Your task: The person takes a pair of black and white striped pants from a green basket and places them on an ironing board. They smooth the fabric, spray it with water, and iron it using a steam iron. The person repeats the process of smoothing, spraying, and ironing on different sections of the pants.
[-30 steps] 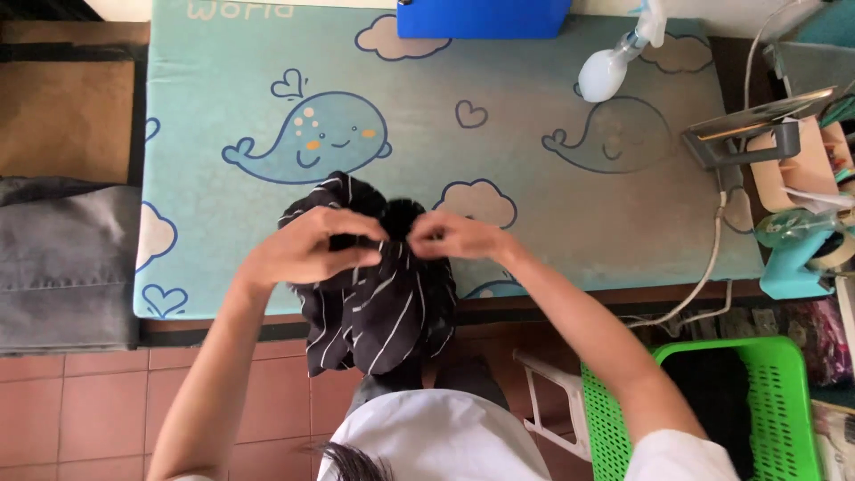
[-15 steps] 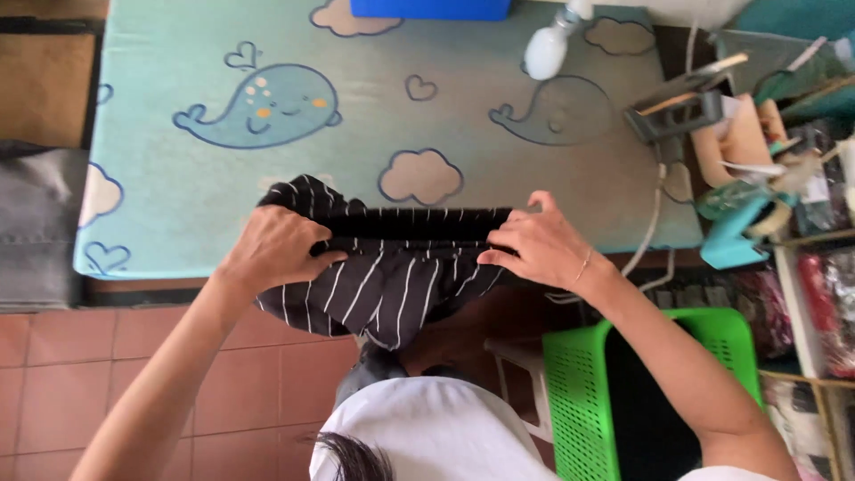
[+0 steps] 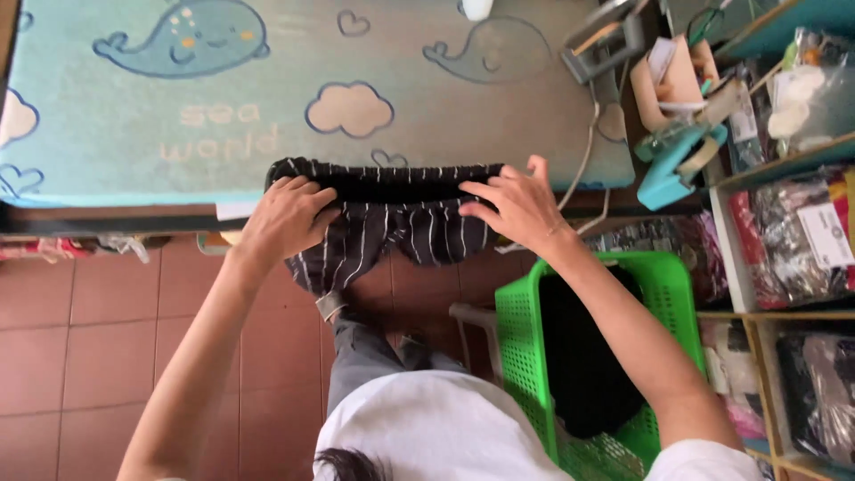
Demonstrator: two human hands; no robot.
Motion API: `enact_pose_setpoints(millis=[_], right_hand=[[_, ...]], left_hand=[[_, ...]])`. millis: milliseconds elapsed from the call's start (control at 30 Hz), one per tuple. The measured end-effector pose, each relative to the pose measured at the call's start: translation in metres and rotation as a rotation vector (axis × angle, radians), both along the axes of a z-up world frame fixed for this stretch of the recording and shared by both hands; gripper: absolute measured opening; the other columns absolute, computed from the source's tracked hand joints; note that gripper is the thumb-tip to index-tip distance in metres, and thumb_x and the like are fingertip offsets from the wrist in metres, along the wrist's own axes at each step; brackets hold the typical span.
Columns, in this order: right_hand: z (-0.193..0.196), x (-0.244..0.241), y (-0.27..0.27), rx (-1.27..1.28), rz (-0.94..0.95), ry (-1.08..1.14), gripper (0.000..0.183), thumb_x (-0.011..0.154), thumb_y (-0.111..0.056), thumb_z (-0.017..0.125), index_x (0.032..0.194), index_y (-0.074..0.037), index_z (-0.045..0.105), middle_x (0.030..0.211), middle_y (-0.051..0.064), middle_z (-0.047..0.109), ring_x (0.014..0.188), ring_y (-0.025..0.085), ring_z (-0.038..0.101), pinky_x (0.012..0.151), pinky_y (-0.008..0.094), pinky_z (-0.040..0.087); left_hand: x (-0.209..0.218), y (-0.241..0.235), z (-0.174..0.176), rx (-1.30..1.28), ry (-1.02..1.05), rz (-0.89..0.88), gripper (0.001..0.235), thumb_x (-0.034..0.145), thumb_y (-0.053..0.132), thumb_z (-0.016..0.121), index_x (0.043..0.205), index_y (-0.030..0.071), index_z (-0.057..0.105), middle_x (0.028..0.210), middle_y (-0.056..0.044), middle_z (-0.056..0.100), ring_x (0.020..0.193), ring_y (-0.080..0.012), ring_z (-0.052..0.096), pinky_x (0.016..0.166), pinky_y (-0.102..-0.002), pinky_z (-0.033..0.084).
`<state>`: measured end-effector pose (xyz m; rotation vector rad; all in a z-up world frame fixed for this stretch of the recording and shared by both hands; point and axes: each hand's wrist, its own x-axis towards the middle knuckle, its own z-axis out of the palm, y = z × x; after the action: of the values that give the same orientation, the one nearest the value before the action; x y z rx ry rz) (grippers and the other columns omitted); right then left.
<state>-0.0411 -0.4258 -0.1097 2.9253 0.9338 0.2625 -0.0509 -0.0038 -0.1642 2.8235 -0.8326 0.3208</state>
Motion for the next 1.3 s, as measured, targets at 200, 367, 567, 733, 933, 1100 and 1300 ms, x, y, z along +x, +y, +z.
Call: enact_pose_setpoints(millis=[200, 367, 567, 733, 933, 1100, 1300], right_hand=[[0.001, -0.016, -0.016, 0.025, 0.022, -0.054, 0.035, 0.106, -0.061, 0.054, 0.105, -0.033, 0.074, 0.089, -0.008, 0.071, 0.093, 0.015, 0.064, 0.097, 0.054, 0.033], [0.001, -0.023, -0.027, 0.064, -0.008, -0.005, 0.03, 0.107, -0.056, 0.053, 0.104, -0.031, 0.07, 0.09, -0.008, 0.073, 0.096, 0.013, 0.066, 0.097, 0.049, 0.032], [-0.01, -0.039, -0.001, 0.279, -0.086, 0.083, 0.023, 0.1, -0.05, 0.07, 0.107, -0.029, 0.064, 0.081, -0.009, 0.075, 0.085, 0.01, 0.072, 0.092, 0.038, 0.035], [-0.009, -0.06, 0.031, 0.398, -0.128, 0.087, 0.025, 0.097, -0.044, 0.071, 0.103, -0.023, 0.059, 0.079, -0.004, 0.078, 0.081, 0.016, 0.077, 0.092, 0.036, 0.04], [-0.024, -0.09, 0.067, 0.495, -0.142, 0.163, 0.021, 0.096, -0.035, 0.072, 0.104, -0.021, 0.059, 0.079, -0.002, 0.079, 0.082, 0.018, 0.078, 0.09, 0.035, 0.042], [-0.014, -0.1, 0.067, 0.462, -0.09, 0.315, 0.028, 0.099, -0.037, 0.07, 0.116, -0.02, 0.054, 0.092, 0.003, 0.079, 0.093, 0.021, 0.077, 0.09, 0.036, 0.042], [-0.011, -0.112, 0.078, 0.515, -0.094, 0.412, 0.065, 0.081, -0.062, 0.083, 0.116, -0.016, 0.054, 0.098, 0.009, 0.08, 0.1, 0.024, 0.076, 0.094, 0.038, 0.041]], left_hand=[[-0.03, -0.027, 0.017, 0.233, -0.146, -0.019, 0.023, 0.091, 0.043, 0.071, 0.095, 0.02, 0.071, 0.083, -0.003, 0.067, 0.101, -0.0243, 0.059, 0.1, -0.046, 0.041], [-0.03, -0.038, 0.036, 0.336, -0.121, 0.016, 0.026, 0.095, 0.047, 0.067, 0.09, 0.022, 0.071, 0.077, -0.001, 0.07, 0.11, -0.0224, 0.053, 0.112, -0.051, 0.032], [-0.046, -0.075, 0.037, 0.053, 0.26, 0.083, 0.026, 0.098, 0.054, 0.066, 0.097, 0.032, 0.081, 0.079, 0.004, 0.072, 0.106, -0.0182, 0.052, 0.099, -0.037, 0.04], [-0.06, -0.1, 0.003, -0.378, 0.203, 0.185, 0.034, 0.094, 0.052, 0.071, 0.097, 0.019, 0.08, 0.076, -0.002, 0.059, 0.107, -0.0222, 0.055, 0.093, -0.04, 0.045], [-0.087, -0.139, 0.015, -0.381, 0.205, 0.046, 0.03, 0.084, 0.04, 0.079, 0.099, 0.014, 0.078, 0.076, -0.01, 0.067, 0.107, -0.0279, 0.058, 0.088, -0.045, 0.046], [-0.096, -0.13, 0.008, -0.192, 0.292, -0.051, 0.016, 0.089, 0.033, 0.07, 0.094, 0.019, 0.064, 0.081, -0.003, 0.061, 0.113, -0.0262, 0.048, 0.094, -0.044, 0.037], [-0.101, -0.136, 0.002, -0.082, 0.184, -0.021, 0.019, 0.081, 0.042, 0.077, 0.083, 0.025, 0.068, 0.074, 0.004, 0.066, 0.108, -0.0212, 0.051, 0.095, -0.043, 0.037]])
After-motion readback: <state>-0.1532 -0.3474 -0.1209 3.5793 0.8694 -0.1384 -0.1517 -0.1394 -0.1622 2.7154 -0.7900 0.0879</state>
